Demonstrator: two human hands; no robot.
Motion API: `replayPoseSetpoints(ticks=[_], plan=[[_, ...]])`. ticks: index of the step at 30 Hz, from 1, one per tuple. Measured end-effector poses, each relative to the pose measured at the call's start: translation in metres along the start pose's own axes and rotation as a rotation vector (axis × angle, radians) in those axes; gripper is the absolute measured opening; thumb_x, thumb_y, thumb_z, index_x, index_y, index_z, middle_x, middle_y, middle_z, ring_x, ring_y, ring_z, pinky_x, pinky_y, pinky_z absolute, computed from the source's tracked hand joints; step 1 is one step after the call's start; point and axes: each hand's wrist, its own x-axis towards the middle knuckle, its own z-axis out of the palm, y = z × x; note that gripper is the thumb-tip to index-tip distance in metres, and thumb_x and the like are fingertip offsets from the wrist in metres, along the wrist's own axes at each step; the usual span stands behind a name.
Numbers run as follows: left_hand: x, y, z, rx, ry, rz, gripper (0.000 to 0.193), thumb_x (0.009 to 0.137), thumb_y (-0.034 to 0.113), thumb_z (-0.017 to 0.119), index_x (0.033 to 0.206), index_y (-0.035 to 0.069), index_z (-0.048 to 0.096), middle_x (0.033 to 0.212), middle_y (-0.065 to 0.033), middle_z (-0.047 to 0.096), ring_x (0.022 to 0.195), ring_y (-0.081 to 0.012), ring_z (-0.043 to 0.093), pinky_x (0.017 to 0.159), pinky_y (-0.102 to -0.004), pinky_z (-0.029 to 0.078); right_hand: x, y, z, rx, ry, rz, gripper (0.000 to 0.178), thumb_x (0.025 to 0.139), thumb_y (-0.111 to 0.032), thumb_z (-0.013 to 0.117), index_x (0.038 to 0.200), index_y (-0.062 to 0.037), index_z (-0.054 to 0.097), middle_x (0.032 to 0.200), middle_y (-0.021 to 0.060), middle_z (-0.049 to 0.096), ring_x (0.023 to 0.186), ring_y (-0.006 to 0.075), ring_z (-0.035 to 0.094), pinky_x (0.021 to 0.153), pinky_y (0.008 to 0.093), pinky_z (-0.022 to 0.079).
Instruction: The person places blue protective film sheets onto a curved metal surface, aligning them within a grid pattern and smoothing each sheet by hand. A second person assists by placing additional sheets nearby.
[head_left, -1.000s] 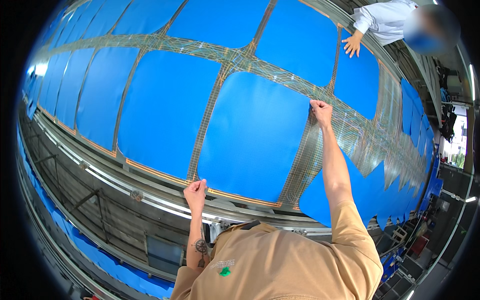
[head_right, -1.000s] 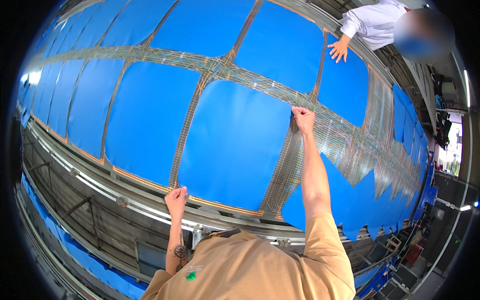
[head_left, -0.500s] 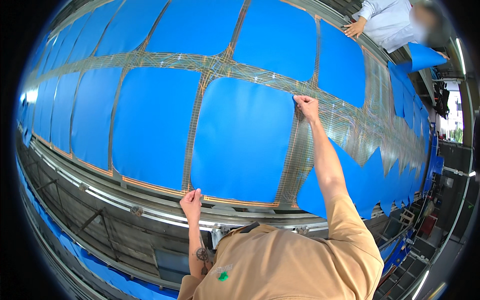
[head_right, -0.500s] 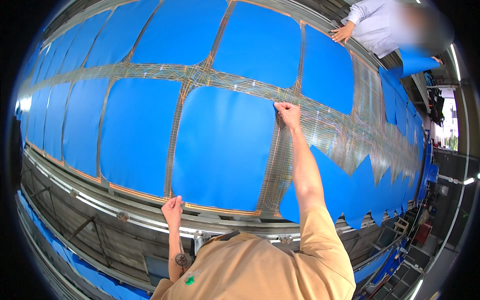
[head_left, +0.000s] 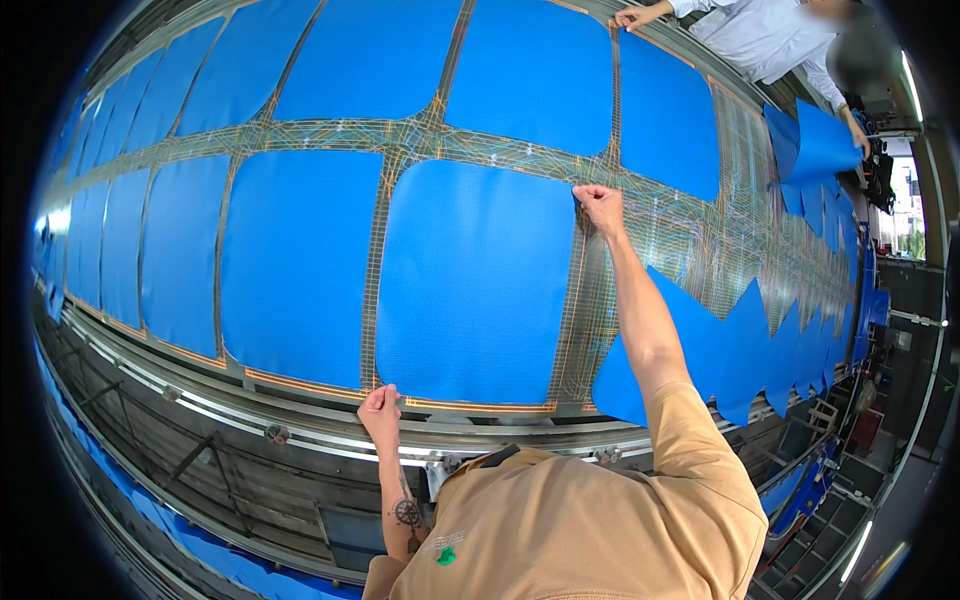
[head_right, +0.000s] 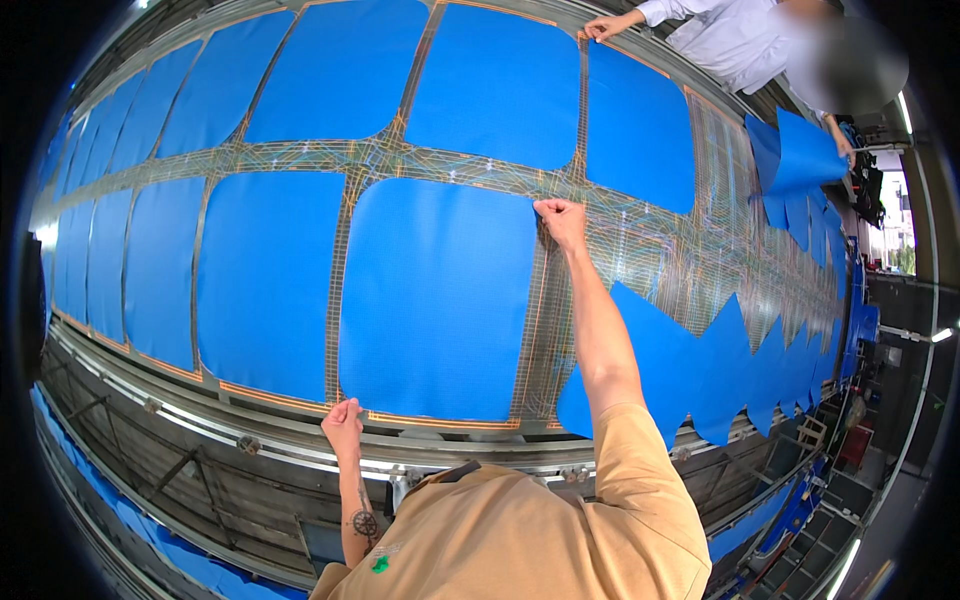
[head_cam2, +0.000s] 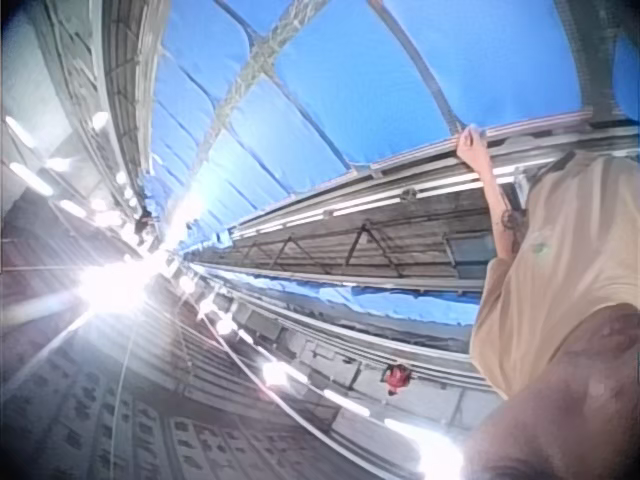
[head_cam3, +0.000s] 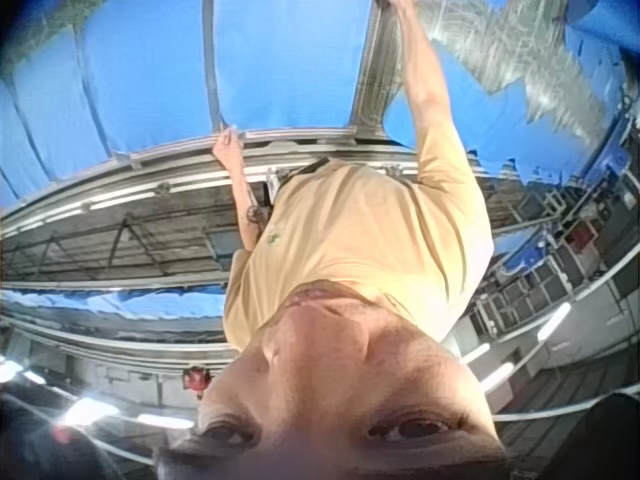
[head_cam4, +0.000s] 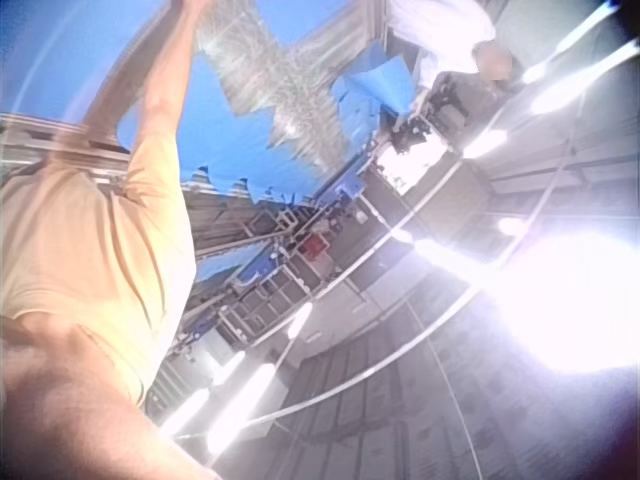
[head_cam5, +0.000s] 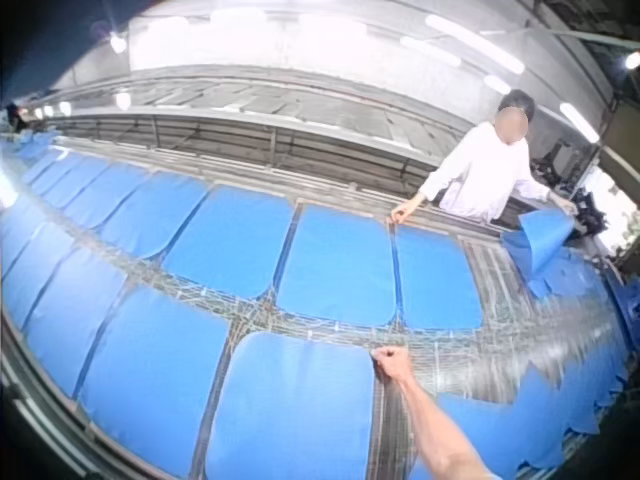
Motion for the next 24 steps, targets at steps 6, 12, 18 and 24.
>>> replayPoseSetpoints(ticks=[6,12,18,24], plan=[[-0.002,0.002,0.002,-0.007,0.004,0.008,0.016,0.097,0.014,0.075,0.093,-0.002,0.074,0.074,-0.0018,0.07,0.051,-0.0018,0.045,0.045,-0.0207,0.03,-0.002,-0.001,0.0,-0.003,0.017,-0.039,0.023,0.088,-0.022,0.085,0.091,0.0004,0.08,0.074,0.002,0.071,0.064,0.0076,0.059,0.057,0.026,0.047],[-0.004,0.007,0.002,0.006,0.01,-0.013,0.018,0.097,0.014,0.076,0.095,-0.003,0.073,0.075,-0.0025,0.07,0.051,-0.0019,0.044,0.045,-0.021,0.03,-0.006,-0.01,0.002,-0.022,0.024,0.004,0.024,0.087,-0.024,0.086,0.089,-0.0003,0.08,0.073,0.0019,0.069,0.065,0.008,0.059,0.058,0.0259,0.047],[-0.003,0.009,0.004,0.013,0.014,-0.035,0.018,0.097,0.014,0.076,0.096,-0.004,0.073,0.077,-0.0034,0.071,0.051,-0.0023,0.044,0.045,-0.0211,0.031,-0.002,0.0,-0.002,-0.026,0.018,-0.007,0.026,0.086,-0.025,0.087,0.088,-0.0004,0.079,0.073,0.0013,0.069,0.067,0.0085,0.061,0.06,0.0252,0.049],[-0.001,0.005,0.005,0.014,0.042,-0.035,0.017,0.097,0.013,0.075,0.096,-0.003,0.072,0.075,-0.0032,0.069,0.051,-0.0027,0.044,0.045,-0.0219,0.03,-0.006,-0.014,0.001,-0.074,0.006,0.033,0.023,0.084,-0.023,0.087,0.087,-0.0017,0.08,0.074,0.0019,0.071,0.068,0.0094,0.062,0.061,0.0285,0.05]])
